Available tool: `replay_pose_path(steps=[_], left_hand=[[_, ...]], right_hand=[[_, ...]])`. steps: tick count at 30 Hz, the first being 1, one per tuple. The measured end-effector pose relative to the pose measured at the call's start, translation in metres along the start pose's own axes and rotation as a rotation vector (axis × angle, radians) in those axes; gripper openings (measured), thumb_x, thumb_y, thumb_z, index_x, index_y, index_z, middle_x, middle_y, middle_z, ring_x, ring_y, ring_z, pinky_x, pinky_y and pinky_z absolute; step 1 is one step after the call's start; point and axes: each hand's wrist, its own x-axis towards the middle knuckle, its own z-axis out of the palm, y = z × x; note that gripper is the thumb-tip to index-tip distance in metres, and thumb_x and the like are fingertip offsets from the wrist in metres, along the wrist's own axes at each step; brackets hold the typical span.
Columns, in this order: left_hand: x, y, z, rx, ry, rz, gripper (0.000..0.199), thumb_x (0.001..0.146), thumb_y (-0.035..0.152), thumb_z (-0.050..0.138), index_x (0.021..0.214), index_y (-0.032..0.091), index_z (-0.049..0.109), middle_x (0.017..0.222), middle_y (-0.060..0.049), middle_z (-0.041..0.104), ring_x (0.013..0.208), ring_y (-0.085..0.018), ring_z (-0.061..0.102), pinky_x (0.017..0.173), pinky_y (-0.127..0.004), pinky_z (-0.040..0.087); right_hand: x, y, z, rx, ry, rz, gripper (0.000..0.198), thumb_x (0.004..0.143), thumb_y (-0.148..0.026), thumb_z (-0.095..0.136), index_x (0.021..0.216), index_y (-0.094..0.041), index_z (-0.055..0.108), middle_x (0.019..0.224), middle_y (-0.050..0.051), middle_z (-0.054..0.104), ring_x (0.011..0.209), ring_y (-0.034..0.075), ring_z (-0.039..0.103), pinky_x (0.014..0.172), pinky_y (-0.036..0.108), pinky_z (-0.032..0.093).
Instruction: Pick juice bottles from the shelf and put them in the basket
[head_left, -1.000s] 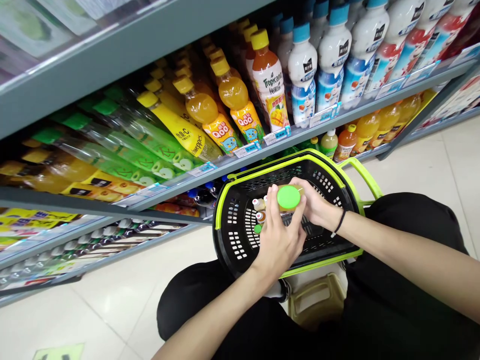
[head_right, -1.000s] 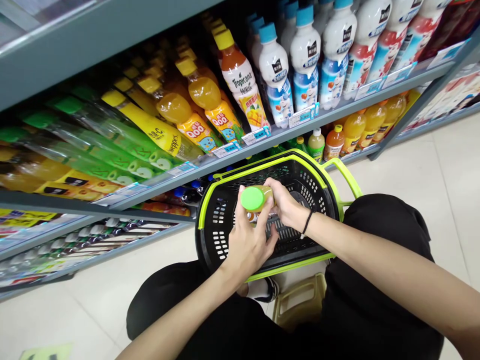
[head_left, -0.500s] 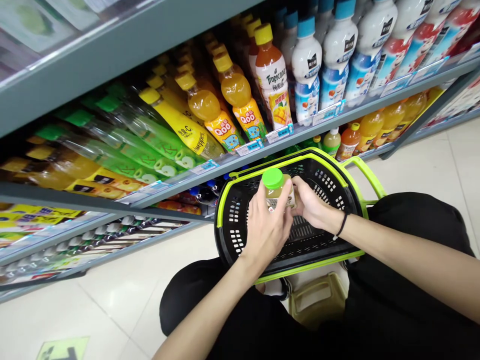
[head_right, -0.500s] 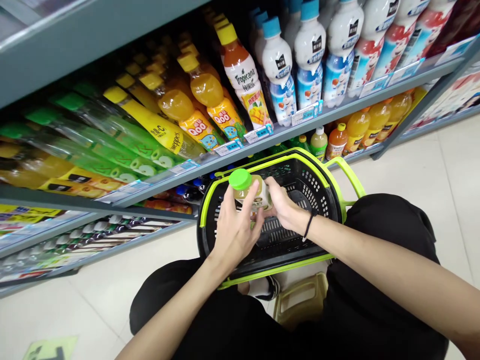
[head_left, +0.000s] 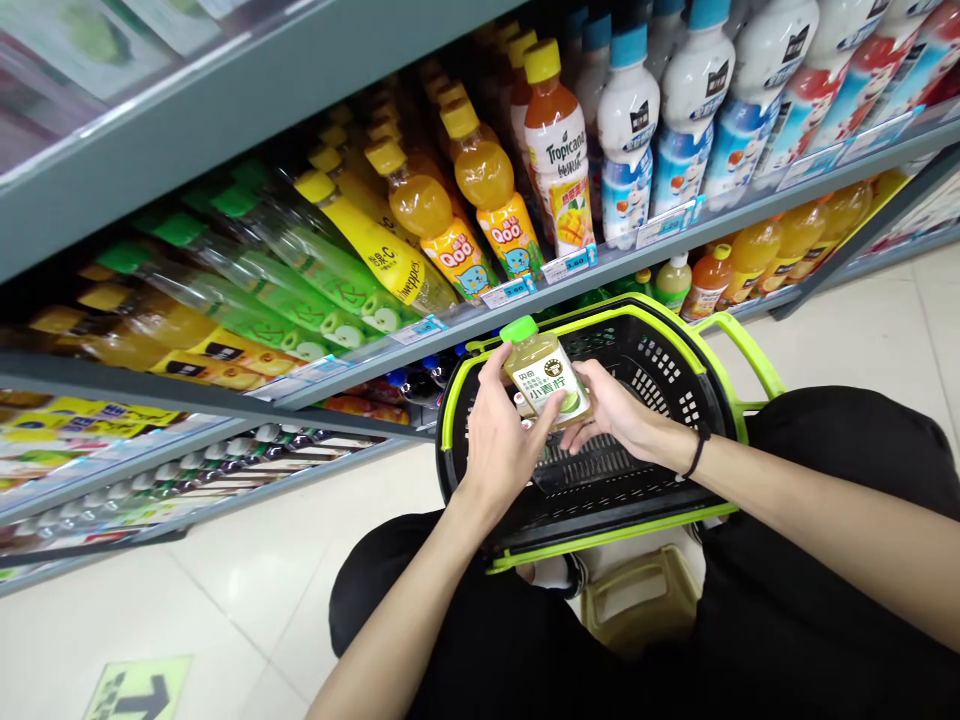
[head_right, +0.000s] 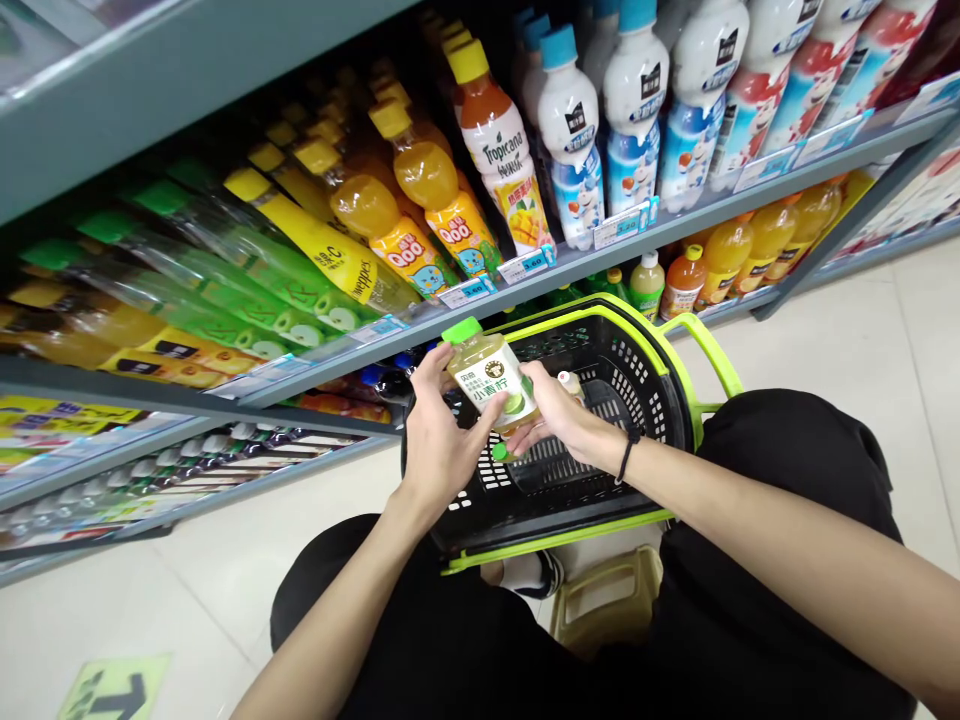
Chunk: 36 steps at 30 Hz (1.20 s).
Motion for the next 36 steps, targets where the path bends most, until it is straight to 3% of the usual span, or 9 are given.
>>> replay_pose_path(steps=[9,19,25,30,36], left_hand=[[0.004,0.006,-0.001,-0.164,0.02,-0.026,0.075,0.095,0.032,0.073,0.154,0.018,0.03,0.151,-0.018,0.054,0.126,-0.025,0.065,0.103,-0.038,0.059],[0.007,0.0,0.001,-0.161,0.001,0.052,0.077,0.093,0.034,0.077,0.154,0.022,0.032,0.151,-0.017,0.053,0.123,-0.026,0.065,0.098,-0.04,0.061],[0.005,-0.004,0.003,-0.095,-0.024,0.063,0.078,0.093,0.038,0.077,0.155,0.019,0.034,0.148,-0.019,0.054,0.119,-0.027,0.066,0.092,-0.041,0.063],[0.006,-0.003,-0.001,-0.071,-0.061,0.093,0.076,0.094,0.04,0.076,0.155,0.019,0.036,0.147,-0.018,0.056,0.117,-0.027,0.065,0.094,-0.042,0.062],[0.006,-0.002,-0.004,-0.068,-0.077,0.125,0.074,0.094,0.039,0.076,0.154,0.019,0.038,0.148,-0.016,0.056,0.123,-0.026,0.063,0.097,-0.04,0.061]], right_hand=[[-0.002,-0.001,0.004,0.056,0.03,0.023,0.054,0.109,-0.042,0.024,0.107,-0.014,0.07,0.059,0.004,0.063,0.039,0.013,0.049,0.038,0.022,0.035],[0.0,0.001,0.002,0.18,0.026,0.053,0.044,0.106,-0.04,0.029,0.102,-0.016,0.065,0.063,0.002,0.061,0.038,0.012,0.044,0.036,0.022,0.028],[0.0,0.001,0.004,0.3,0.114,0.088,0.036,0.105,-0.032,0.031,0.09,-0.016,0.059,0.063,0.001,0.058,0.038,0.009,0.041,0.038,0.02,0.027],[-0.005,0.005,0.009,0.338,0.167,0.123,0.036,0.106,-0.034,0.029,0.094,-0.016,0.058,0.064,0.0,0.058,0.035,0.009,0.041,0.036,0.02,0.025],[-0.008,0.005,0.007,0.333,0.129,0.134,0.038,0.107,-0.034,0.027,0.093,-0.016,0.057,0.063,0.0,0.057,0.035,0.009,0.042,0.036,0.02,0.025]])
